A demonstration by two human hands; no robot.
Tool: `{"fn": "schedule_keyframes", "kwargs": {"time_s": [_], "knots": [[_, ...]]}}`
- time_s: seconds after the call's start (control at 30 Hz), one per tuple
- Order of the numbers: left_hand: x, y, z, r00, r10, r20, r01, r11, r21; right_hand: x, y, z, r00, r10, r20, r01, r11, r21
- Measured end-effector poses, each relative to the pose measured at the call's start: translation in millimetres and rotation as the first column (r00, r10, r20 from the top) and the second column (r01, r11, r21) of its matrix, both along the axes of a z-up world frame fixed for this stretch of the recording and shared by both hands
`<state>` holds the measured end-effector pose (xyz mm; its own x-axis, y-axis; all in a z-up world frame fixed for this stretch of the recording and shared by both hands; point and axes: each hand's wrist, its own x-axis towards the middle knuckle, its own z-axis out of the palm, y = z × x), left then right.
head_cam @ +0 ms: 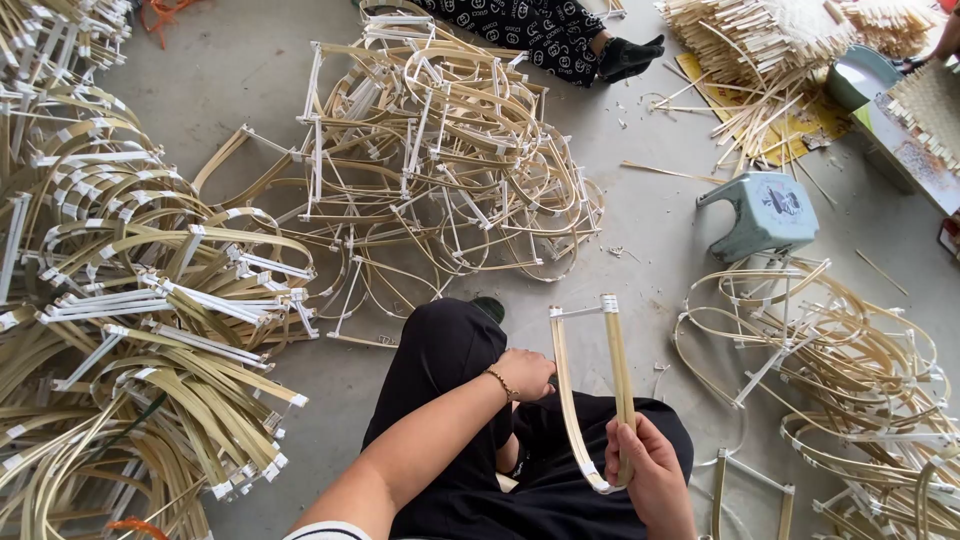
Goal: Assembling and trimming bamboo frames for furniture or baskets using hand tools.
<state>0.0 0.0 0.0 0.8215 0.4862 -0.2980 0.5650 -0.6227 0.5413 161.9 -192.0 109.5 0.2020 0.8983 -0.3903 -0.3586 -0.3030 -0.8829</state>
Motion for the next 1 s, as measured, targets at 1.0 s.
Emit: {"fn": "schedule_keyframes", "kwargs": {"time_s": [1.0], "knots": [[3, 10, -12, 0.924, 0.341, 0.172, -0.015, 0.483, -0.876, -71, 4, -10, 0.945, -0.327, -0.028, 0.307, 0.851, 0.426]]}}
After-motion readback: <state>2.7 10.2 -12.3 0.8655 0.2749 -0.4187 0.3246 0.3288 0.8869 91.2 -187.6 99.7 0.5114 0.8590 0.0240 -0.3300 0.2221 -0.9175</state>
